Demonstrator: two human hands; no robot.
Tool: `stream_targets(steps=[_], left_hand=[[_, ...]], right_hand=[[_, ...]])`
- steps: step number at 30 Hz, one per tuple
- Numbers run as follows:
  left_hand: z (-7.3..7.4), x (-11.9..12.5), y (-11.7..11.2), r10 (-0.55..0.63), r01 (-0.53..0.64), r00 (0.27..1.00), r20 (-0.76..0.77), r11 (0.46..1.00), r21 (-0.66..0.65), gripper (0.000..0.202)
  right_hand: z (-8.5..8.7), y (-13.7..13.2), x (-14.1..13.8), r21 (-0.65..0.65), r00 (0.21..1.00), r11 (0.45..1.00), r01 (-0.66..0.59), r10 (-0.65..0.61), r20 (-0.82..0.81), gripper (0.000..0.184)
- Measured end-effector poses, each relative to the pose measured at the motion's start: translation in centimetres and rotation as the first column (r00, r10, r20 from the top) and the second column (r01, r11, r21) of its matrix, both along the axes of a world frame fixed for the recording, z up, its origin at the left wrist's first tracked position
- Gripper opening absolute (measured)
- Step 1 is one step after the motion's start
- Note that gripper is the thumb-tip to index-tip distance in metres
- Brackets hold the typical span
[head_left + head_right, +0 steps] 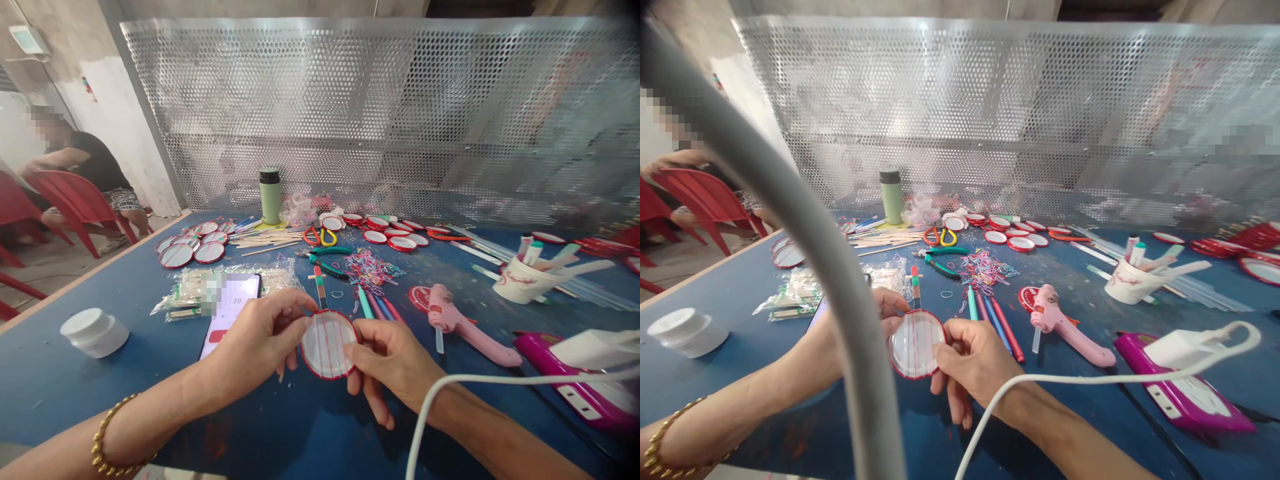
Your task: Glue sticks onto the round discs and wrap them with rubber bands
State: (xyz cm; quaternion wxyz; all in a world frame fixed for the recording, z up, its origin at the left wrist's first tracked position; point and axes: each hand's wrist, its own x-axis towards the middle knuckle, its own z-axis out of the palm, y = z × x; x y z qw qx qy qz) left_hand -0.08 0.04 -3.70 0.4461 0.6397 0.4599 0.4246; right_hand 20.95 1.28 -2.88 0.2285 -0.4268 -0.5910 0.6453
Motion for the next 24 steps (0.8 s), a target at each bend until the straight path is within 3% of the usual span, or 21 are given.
stream_targets(steps=[9, 24], left_hand=[[0.4, 0.0, -0.2, 0.015, -0.013, 0.999, -0.045, 0.999, 0.038, 0.005], [1.2, 0.5, -0.6, 0.038, -0.035, 0.997, -0.072, 0.998, 0.043, 0.004]], right_hand=[[-0.3, 0.2, 0.2, -0.016, 1.000, 1.000, -0.011, 0.011, 0.002, 0.032], [-0.4, 0.3, 0.2, -0.015, 1.000, 1.000, -0.010, 0.010, 0.028, 0.032]])
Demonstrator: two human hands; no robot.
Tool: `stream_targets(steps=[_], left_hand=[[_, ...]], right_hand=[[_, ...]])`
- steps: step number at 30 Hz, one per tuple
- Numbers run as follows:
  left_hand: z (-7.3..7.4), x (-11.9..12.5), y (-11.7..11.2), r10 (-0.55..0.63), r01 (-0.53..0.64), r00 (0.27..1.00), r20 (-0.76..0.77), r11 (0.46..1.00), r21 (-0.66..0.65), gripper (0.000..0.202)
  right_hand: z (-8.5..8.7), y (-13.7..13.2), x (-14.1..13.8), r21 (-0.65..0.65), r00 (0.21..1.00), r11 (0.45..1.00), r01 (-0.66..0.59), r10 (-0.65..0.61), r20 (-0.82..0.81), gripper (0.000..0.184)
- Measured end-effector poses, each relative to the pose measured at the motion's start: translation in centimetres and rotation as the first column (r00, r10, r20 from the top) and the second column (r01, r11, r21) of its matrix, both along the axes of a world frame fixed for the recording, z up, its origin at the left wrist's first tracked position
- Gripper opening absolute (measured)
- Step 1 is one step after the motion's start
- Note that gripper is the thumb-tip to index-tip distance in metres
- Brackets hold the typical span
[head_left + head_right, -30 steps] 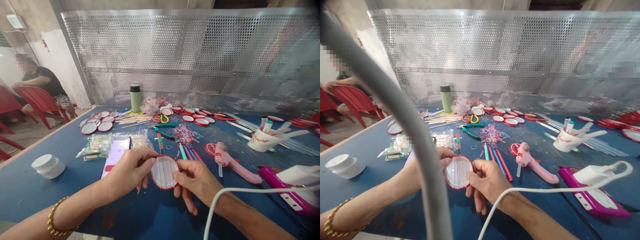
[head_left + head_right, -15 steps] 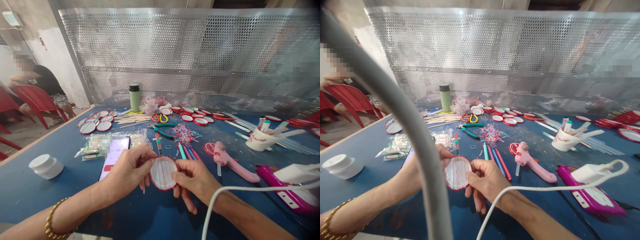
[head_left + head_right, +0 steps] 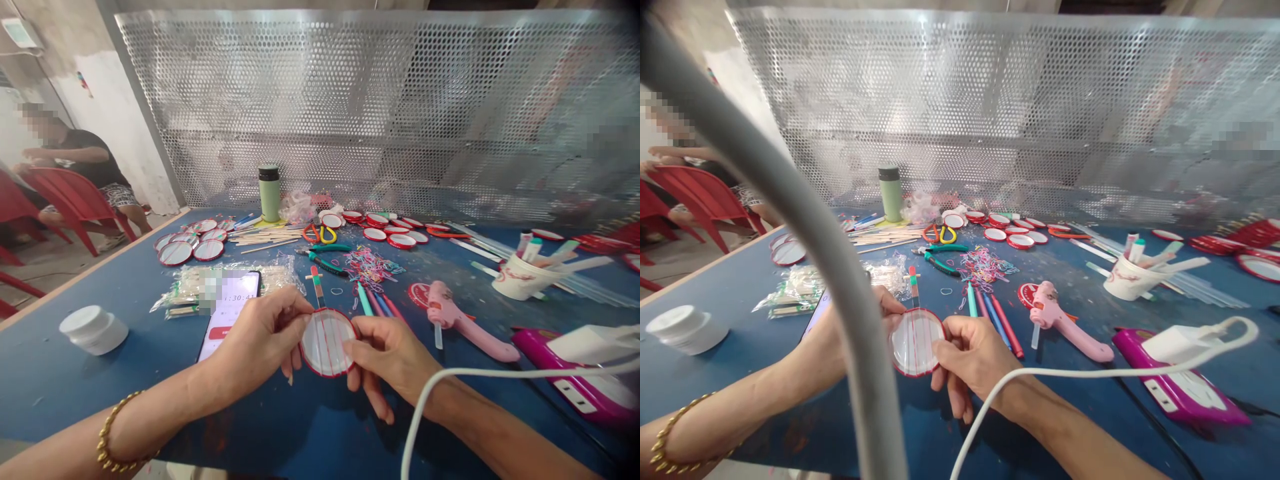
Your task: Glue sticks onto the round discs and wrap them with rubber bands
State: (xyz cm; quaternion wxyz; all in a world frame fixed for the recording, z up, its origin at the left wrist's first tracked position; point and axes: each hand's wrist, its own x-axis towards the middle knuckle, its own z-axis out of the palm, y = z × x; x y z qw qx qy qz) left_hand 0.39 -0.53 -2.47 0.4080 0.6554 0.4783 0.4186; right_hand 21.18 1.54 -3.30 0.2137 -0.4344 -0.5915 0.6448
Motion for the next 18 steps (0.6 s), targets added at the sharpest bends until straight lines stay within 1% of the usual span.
stream_targets(steps=[5, 9, 12, 15, 18], left_hand=[[-0.02, 0.02, -0.01, -0.012, 0.012, 1.000, 0.014, 0.999, -0.032, 0.006], [-0.52, 0.00, 0.36, -0.009, 0.023, 0.992, 0.122, 0.993, -0.112, 0.017], [-0.43, -0.02, 0.55, -0.064, 0.088, 0.990, 0.128, 0.978, -0.188, 0.024], [0.14, 0.03, 0.42, -0.141, 0.167, 0.984, 0.111, 0.949, -0.267, 0.027], [0.35, 0.06, 0.35, -0.159, 0.200, 0.975, 0.155, 0.930, -0.308, 0.028]], right_hand=[[0.04, -0.13, 0.06, 0.002, 1.000, 1.000, 0.007, -0.007, -0.004, 0.032], [0.34, -0.17, -0.07, 0.023, 0.999, 0.999, 0.031, -0.031, -0.007, 0.033], [0.43, -0.14, -0.21, 0.040, 0.999, 0.998, 0.044, -0.043, -0.028, 0.034], [0.14, -0.07, -0.25, 0.047, 0.998, 0.998, 0.041, -0.039, -0.048, 0.036], [-0.30, 0.05, -0.22, 0.036, 0.998, 0.999, 0.039, -0.036, -0.059, 0.041]])
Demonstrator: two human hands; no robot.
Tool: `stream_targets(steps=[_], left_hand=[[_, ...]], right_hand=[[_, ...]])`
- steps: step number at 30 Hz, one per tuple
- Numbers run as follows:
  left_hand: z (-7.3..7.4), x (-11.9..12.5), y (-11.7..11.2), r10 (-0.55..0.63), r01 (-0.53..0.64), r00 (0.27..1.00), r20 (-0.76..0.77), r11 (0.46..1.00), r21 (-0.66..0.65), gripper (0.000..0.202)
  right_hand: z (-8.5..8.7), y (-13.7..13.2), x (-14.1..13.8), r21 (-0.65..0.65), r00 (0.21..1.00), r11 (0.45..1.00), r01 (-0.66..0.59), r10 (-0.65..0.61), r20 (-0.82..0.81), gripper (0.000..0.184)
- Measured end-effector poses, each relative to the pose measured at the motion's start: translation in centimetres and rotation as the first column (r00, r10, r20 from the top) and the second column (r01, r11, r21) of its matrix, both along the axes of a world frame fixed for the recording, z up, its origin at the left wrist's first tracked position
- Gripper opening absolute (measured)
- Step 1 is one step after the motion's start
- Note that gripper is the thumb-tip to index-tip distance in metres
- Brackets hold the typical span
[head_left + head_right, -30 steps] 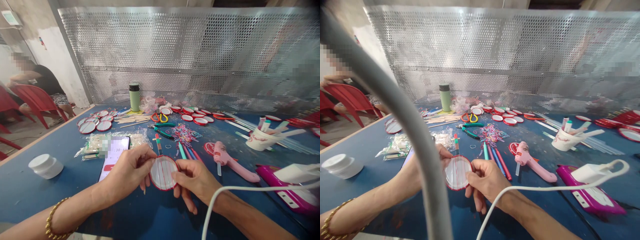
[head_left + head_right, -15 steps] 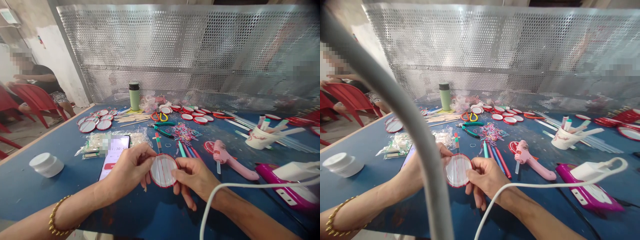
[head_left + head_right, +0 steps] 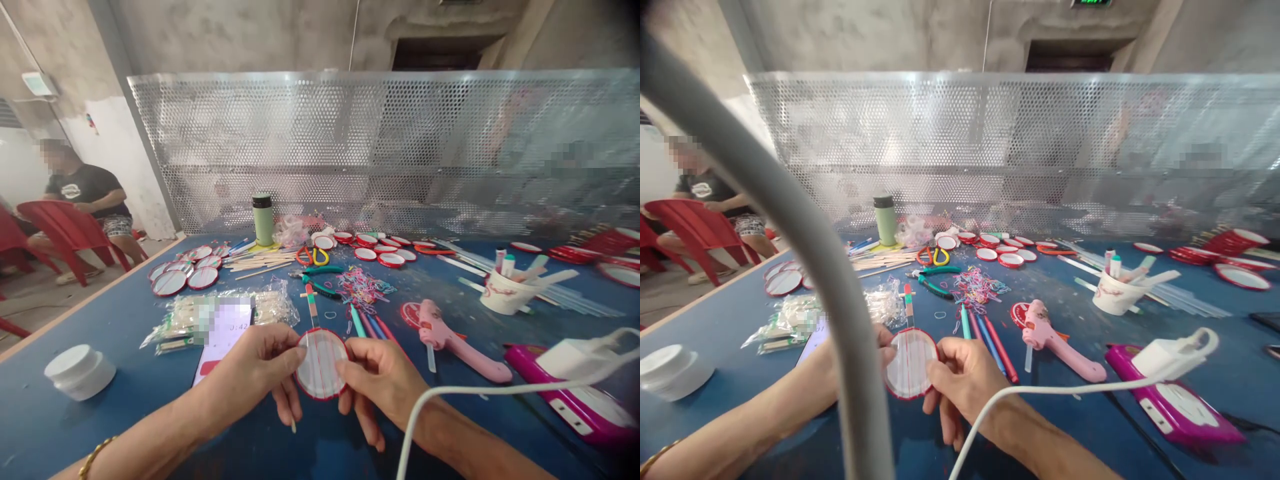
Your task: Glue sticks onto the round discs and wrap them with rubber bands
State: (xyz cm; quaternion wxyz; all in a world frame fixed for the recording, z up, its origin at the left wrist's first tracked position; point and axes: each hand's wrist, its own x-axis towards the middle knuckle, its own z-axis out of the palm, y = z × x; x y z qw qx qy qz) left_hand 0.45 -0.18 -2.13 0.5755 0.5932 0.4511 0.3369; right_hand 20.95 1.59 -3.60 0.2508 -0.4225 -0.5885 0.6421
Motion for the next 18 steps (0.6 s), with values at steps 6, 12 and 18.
stream_targets(steps=[6, 12, 18], left_hand=[[-1.4, -0.5, 1.1, 0.065, -0.063, 0.993, 0.101, 0.998, -0.025, 0.025], [-1.7, -0.9, 1.5, 0.079, -0.081, 0.996, 0.049, 0.997, 0.020, 0.029], [-1.1, -0.7, 0.7, 0.054, -0.048, 0.998, -0.039, 0.988, 0.144, 0.026]], right_hand=[[0.5, 0.0, 0.7, 0.252, 0.979, 0.951, 0.177, -0.195, 0.050, 0.050], [1.5, 0.1, 1.5, 0.557, 0.880, 0.694, 0.456, -0.443, -0.169, 0.036], [0.5, 0.4, 1.1, 0.566, 0.953, 0.802, 0.194, -0.291, 0.086, 0.037]])
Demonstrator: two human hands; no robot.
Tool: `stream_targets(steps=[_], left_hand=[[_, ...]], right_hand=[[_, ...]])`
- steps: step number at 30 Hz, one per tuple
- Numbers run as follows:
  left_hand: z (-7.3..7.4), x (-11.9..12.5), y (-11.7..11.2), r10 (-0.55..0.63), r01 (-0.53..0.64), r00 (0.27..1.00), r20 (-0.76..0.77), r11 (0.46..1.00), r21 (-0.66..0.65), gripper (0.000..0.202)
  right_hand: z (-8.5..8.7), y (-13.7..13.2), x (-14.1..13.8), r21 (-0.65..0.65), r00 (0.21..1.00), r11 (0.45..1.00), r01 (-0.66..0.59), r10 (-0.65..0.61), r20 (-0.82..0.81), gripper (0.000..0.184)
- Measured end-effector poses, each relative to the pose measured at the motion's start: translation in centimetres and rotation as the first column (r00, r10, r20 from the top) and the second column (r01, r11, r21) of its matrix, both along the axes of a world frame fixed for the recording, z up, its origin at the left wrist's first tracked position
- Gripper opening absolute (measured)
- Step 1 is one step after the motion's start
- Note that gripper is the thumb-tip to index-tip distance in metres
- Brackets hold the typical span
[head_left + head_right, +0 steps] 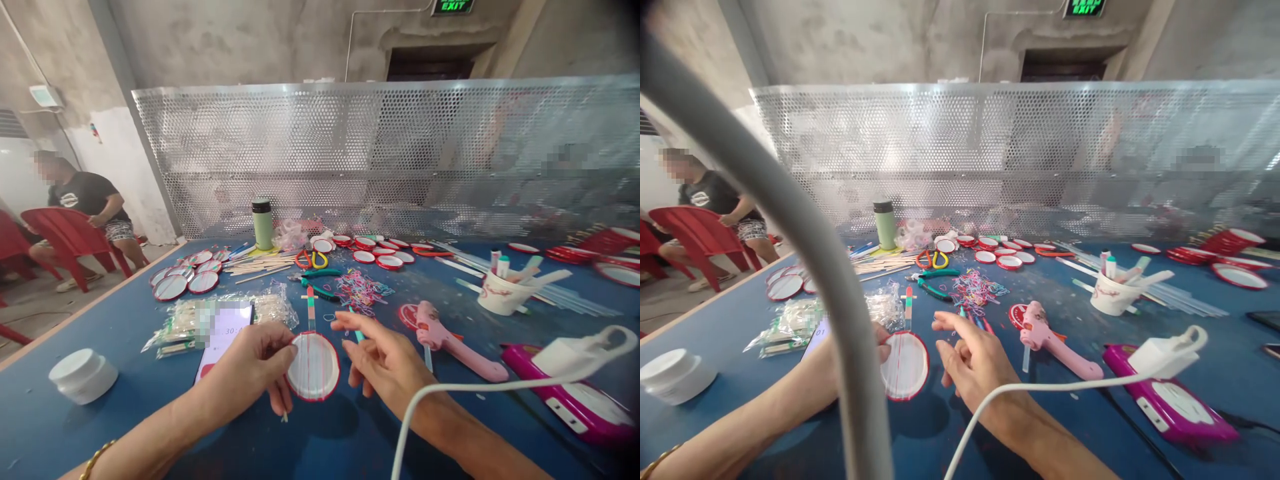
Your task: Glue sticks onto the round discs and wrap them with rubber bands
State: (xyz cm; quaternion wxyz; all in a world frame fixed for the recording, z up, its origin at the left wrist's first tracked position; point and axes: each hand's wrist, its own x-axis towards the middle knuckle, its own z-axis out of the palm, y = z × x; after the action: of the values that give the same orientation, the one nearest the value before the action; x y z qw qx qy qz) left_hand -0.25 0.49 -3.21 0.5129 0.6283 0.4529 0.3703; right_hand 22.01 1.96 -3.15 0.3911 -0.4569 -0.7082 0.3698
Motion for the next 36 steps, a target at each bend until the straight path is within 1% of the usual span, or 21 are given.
stream_targets(steps=[2, 3, 6, 8, 10, 12, 15, 16, 18, 21, 23, 25, 28, 32, 34, 36], left_hand=[[0.1, -0.1, -0.2, 0.010, -0.010, 1.000, -0.005, 1.000, 0.021, 0.025], [0.1, -0.1, -0.2, 0.019, -0.018, 1.000, -0.006, 0.999, 0.030, 0.024], [0.3, -0.3, -0.2, 0.045, -0.044, 0.999, -0.012, 0.998, 0.047, 0.022], [0.4, -0.3, -0.2, 0.057, -0.056, 0.998, -0.017, 0.997, 0.052, 0.021], [0.6, -0.2, -0.2, 0.057, -0.056, 0.998, -0.017, 0.997, 0.058, 0.021], [0.8, -0.2, -0.3, 0.048, -0.047, 0.999, -0.011, 0.997, 0.066, 0.022], [1.1, -0.1, -0.5, 0.032, -0.031, 0.999, -0.010, 0.997, 0.074, 0.022], [1.2, 0.0, -0.5, 0.027, -0.026, 1.000, -0.012, 0.997, 0.076, 0.022], [1.3, 0.0, -0.5, 0.024, -0.023, 1.000, -0.013, 0.996, 0.081, 0.022], [1.4, 0.1, -0.5, 0.027, -0.026, 1.000, -0.011, 0.996, 0.080, 0.025], [1.4, 0.1, -0.5, 0.023, -0.021, 1.000, -0.019, 0.998, 0.067, 0.027], [1.4, 0.1, -0.5, 0.006, -0.005, 0.999, -0.033, 0.999, 0.041, 0.027], [1.4, 0.1, -0.7, -0.014, 0.014, 0.999, -0.030, 1.000, -0.004, 0.028], [1.7, 0.0, -0.8, -0.058, 0.058, 0.998, 0.011, 0.996, -0.061, 0.030], [1.8, 0.0, -0.9, -0.071, 0.073, 0.997, 0.025, 0.994, -0.077, 0.030], [1.9, -0.1, -0.9, -0.069, 0.071, 0.997, 0.029, 0.994, -0.088, 0.030]], right_hand=[[-0.1, 0.2, 0.0, 0.028, 0.999, 1.000, -0.013, 0.012, 0.045, 0.029], [-0.1, 0.3, 0.1, 0.055, 0.997, 0.998, -0.005, 0.000, 0.078, 0.028], [0.3, 0.6, 0.6, 0.162, 0.984, 0.985, 0.053, -0.079, 0.158, 0.033], [0.6, 0.8, 1.0, 0.200, 0.981, 0.974, 0.108, -0.137, 0.139, 0.033], [0.9, 1.1, 1.3, 0.189, 0.981, 0.969, 0.162, -0.179, 0.077, 0.034], [1.1, 1.3, 1.6, 0.138, 0.979, 0.969, 0.204, -0.201, -0.033, 0.036], [1.4, 1.7, 1.8, 0.079, 0.949, 0.967, 0.242, -0.219, -0.227, 0.037], [1.4, 1.7, 1.8, 0.064, 0.941, 0.969, 0.241, -0.217, -0.259, 0.037], [1.3, 1.7, 1.6, 0.024, 0.951, 0.979, 0.203, -0.192, -0.243, 0.039], [1.0, 1.2, 1.1, -0.067, 0.989, 0.993, 0.101, -0.108, -0.099, 0.044], [0.9, 0.8, 0.6, -0.108, 0.999, 0.994, 0.022, -0.026, -0.035, 0.044], [0.9, 0.4, 0.2, -0.150, 0.997, 0.985, -0.083, 0.083, -0.006, 0.042], [1.0, 0.1, -0.2, -0.236, 0.978, 0.949, -0.207, 0.211, -0.009, 0.041], [0.7, 0.1, -0.4, -0.329, 0.962, 0.904, -0.274, 0.254, -0.102, 0.046], [0.5, 0.2, -0.4, -0.336, 0.960, 0.899, -0.280, 0.254, -0.122, 0.046], [0.5, 0.2, -0.3, -0.317, 0.962, 0.909, -0.270, 0.243, -0.121, 0.044]])
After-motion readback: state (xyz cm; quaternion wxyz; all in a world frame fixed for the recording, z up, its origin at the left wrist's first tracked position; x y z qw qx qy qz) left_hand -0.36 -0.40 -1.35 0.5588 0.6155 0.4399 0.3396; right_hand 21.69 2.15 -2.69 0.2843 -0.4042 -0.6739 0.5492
